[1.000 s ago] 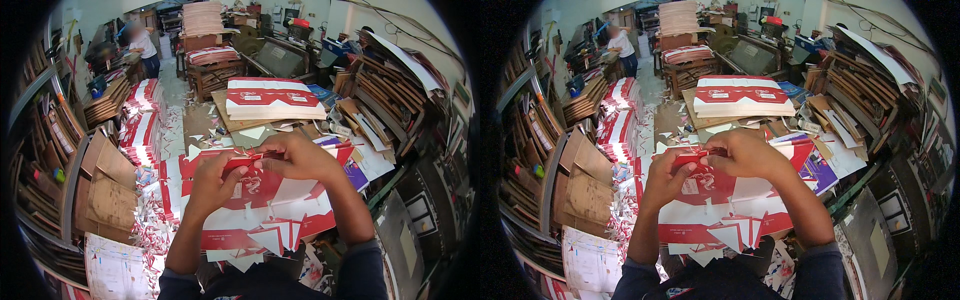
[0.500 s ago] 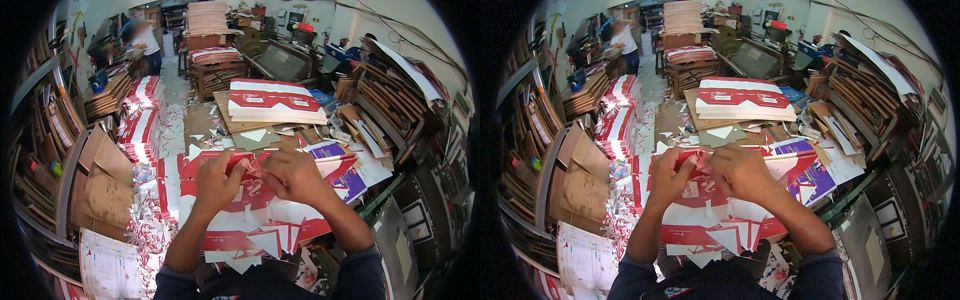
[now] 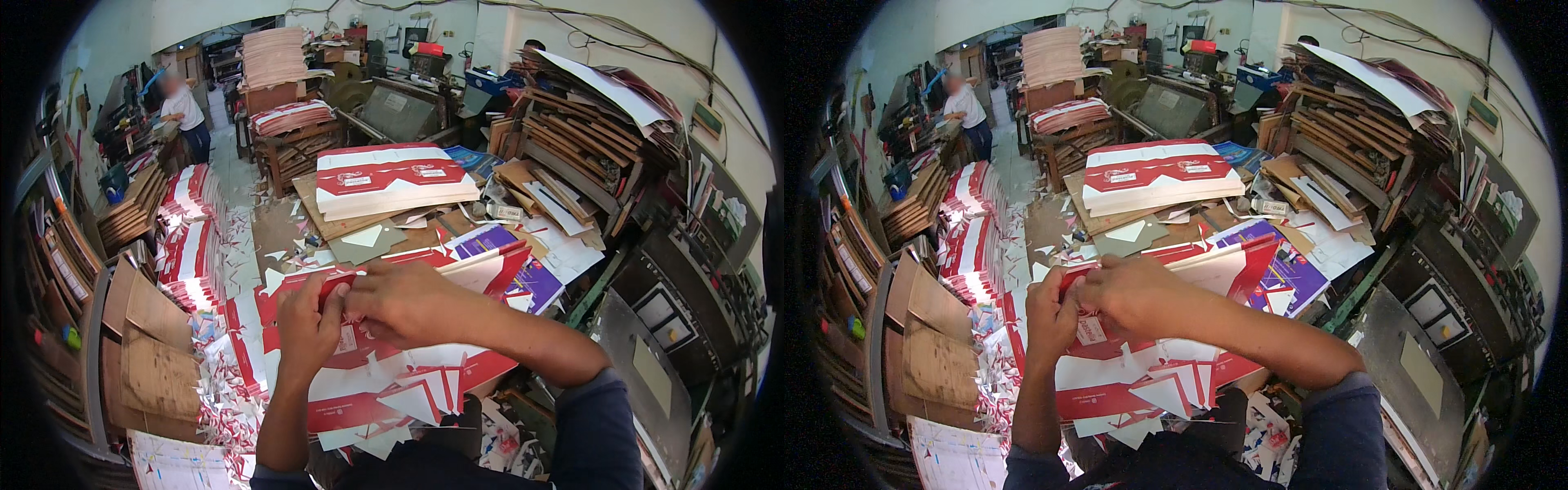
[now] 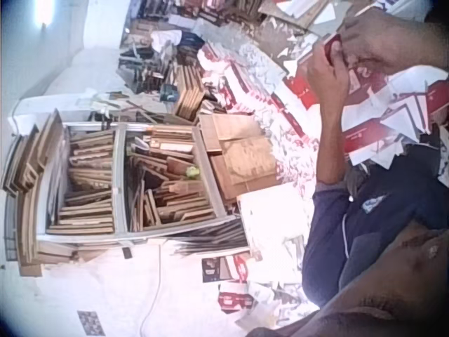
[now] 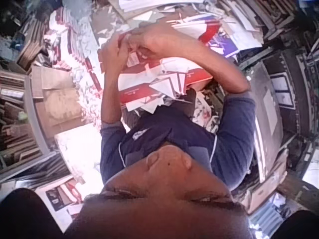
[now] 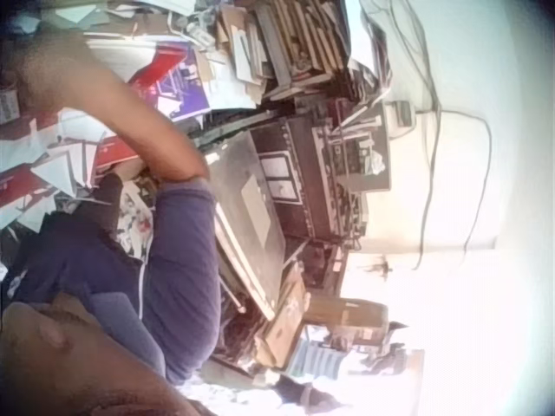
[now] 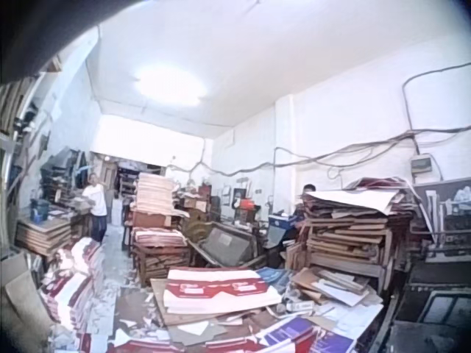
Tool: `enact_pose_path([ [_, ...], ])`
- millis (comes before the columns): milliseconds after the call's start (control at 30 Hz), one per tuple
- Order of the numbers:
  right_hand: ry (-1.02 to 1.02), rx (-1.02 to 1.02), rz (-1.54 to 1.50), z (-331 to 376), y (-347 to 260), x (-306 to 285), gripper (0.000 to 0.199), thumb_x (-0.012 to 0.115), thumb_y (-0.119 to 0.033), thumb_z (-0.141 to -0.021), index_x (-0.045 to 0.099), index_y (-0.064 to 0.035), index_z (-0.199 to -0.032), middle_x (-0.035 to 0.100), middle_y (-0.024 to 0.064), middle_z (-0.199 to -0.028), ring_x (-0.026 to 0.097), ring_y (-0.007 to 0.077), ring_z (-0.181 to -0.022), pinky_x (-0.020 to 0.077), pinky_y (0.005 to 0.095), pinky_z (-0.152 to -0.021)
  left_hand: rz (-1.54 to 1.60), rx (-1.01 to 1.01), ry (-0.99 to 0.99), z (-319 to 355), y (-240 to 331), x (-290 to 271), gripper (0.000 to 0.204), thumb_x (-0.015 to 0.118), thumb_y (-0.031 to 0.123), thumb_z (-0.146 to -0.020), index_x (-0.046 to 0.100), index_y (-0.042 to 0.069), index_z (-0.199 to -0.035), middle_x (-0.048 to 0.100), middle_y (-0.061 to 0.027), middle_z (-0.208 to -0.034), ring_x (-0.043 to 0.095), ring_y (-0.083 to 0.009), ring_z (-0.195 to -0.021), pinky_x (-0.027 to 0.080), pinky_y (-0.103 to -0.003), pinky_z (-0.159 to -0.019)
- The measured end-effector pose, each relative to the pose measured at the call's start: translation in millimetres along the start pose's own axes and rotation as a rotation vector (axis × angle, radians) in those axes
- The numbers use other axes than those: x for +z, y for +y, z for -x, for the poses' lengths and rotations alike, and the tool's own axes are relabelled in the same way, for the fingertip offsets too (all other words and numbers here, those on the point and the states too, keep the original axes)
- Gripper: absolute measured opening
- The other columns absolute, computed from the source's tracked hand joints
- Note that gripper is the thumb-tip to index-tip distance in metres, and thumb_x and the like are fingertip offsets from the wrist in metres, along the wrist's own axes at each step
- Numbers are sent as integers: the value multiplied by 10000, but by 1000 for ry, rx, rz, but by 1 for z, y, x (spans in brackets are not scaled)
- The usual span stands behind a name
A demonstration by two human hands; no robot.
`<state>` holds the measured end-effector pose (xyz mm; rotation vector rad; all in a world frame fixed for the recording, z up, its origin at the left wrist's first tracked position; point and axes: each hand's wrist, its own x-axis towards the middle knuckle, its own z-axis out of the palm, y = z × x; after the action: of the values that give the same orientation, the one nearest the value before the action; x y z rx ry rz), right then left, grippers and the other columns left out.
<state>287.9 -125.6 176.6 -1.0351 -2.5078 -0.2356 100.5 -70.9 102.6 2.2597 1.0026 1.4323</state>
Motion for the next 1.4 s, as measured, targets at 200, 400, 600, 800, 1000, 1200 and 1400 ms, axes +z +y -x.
enact_pose_path([
  [200,-68,-105,107,-8,4,-1,294,706,-64,-761,634,-30,-1043,675,100,-977,649,281,-951,567,386,-763,137,-57,24,5,-8,0,194,646,270,-982,648,79,-947,621,-78,-662,510,-282,-585,358,-388,-705],
  [400,470,276,-608,-4,30,3,82,664,-65,-949,629,-26,-1013,665,54,-987,648,137,-880,538,304,-754,13,55,67,7,-4,1,193,650,275,-982,657,88,-936,610,-65,-668,490,-261,-580,355,-382,-714],
  [600,1021,579,-1085,-10,48,8,243,662,-246,-1011,548,-70,-1134,586,-3,-867,546,64,-718,441,207,-633,15,79,52,8,-6,-1,201,658,286,-981,669,87,-961,584,-38,-642,469,-215,-575,354,-378,-772],
  [800,999,577,-1385,-13,42,6,197,645,-202,-1013,543,-76,-1125,580,6,-889,495,82,-672,449,241,-615,-43,186,69,-1,11,-8,324,724,386,-916,677,73,-984,669,-41,-778,605,-222,-689,363,-385,-766],
  [1000,913,601,-1482,-10,35,2,141,574,-202,-1045,527,-103,-1134,547,-18,-862,399,49,-606,403,236,-569,-110,79,-197,-24,37,2,399,819,448,-804,735,84,-944,738,-43,-834,692,-236,-784,397,-398,-790],
  [1200,1253,584,-1678,-8,50,11,183,640,-224,-1014,529,-96,-1084,533,-8,-848,403,75,-634,429,263,-645,-148,115,-130,-23,27,6,355,822,431,-797,758,84,-825,746,-41,-801,684,-215,-729,390,-385,-706],
  [1400,623,428,-737,13,39,-28,500,815,-99,-851,575,-43,-1286,632,68,-1213,594,139,-1119,509,290,-935,-74,176,-124,-19,24,3,313,809,421,-814,769,115,-860,743,-30,-795,675,-201,-698,386,-382,-733],
])
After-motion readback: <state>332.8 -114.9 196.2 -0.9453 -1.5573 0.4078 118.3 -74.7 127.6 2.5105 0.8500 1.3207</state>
